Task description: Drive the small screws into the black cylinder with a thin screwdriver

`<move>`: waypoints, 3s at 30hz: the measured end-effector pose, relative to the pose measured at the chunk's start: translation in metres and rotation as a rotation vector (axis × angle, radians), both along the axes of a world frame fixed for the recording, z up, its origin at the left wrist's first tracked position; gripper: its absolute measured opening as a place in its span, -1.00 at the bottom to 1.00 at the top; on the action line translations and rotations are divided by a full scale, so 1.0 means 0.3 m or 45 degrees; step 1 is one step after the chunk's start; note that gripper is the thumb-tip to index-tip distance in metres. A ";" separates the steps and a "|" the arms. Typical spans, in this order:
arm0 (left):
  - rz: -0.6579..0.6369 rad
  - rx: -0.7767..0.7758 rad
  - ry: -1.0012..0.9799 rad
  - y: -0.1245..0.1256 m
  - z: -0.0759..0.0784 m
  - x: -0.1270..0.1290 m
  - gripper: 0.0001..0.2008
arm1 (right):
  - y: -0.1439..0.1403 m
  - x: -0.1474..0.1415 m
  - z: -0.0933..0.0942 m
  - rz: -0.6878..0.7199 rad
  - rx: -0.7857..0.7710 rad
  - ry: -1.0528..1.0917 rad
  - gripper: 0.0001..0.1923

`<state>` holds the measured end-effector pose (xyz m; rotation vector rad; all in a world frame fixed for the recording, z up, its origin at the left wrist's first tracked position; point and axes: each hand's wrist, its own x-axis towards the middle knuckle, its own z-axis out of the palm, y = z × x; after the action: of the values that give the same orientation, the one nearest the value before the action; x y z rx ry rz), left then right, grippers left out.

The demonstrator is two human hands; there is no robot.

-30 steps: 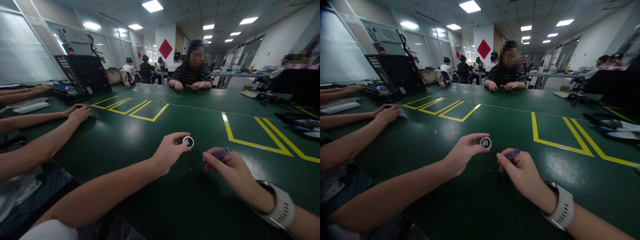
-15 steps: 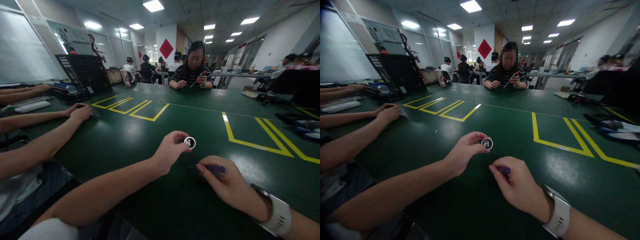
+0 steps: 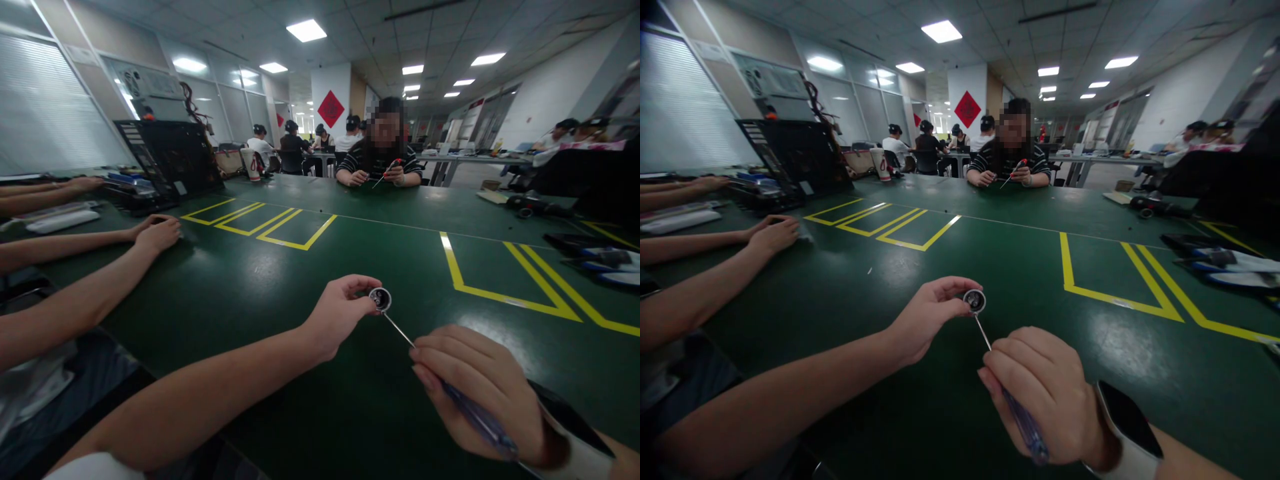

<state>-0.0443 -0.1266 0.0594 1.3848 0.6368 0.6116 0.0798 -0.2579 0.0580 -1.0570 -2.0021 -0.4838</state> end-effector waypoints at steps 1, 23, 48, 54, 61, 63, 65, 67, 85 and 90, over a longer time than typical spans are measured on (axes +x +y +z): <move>-0.012 0.008 0.004 -0.003 0.000 -0.001 -0.73 | 0.003 0.002 0.000 -0.010 -0.004 0.001 -0.86; -0.116 0.173 0.001 -0.017 -0.026 -0.007 -0.76 | 0.020 0.001 -0.019 -0.020 -0.096 -0.077 -0.84; -0.096 0.184 0.046 -0.011 -0.025 -0.005 -0.71 | 0.011 -0.009 -0.017 -0.051 -0.045 -0.130 -0.85; -0.137 0.211 0.019 -0.007 -0.030 -0.009 -0.74 | 0.012 -0.007 -0.020 -0.062 -0.050 -0.117 -0.85; -0.120 0.196 0.025 -0.009 -0.033 -0.007 -0.74 | 0.004 0.003 -0.019 -0.044 -0.043 -0.118 -0.82; -0.122 0.199 0.022 -0.008 -0.035 -0.008 -0.75 | 0.004 0.001 -0.015 -0.052 -0.055 -0.115 -0.81; -0.130 0.204 0.021 -0.007 -0.036 -0.009 -0.75 | 0.006 -0.001 -0.012 -0.063 -0.060 -0.119 -0.81; -0.139 0.206 0.020 -0.008 -0.036 -0.011 -0.76 | 0.008 -0.004 -0.011 -0.080 -0.052 -0.122 -0.82; 0.021 0.463 -0.028 0.209 -0.119 0.071 -0.46 | 0.107 0.066 -0.047 -0.090 -0.526 1.157 -0.86; -0.012 1.040 0.130 0.279 -0.129 0.108 -0.61 | 0.165 0.095 -0.048 0.097 -0.638 1.702 -0.80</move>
<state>-0.0118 -0.0429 0.0205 2.1865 0.4699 0.8444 0.1083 -0.2084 0.0434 -1.1092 -0.9145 0.6859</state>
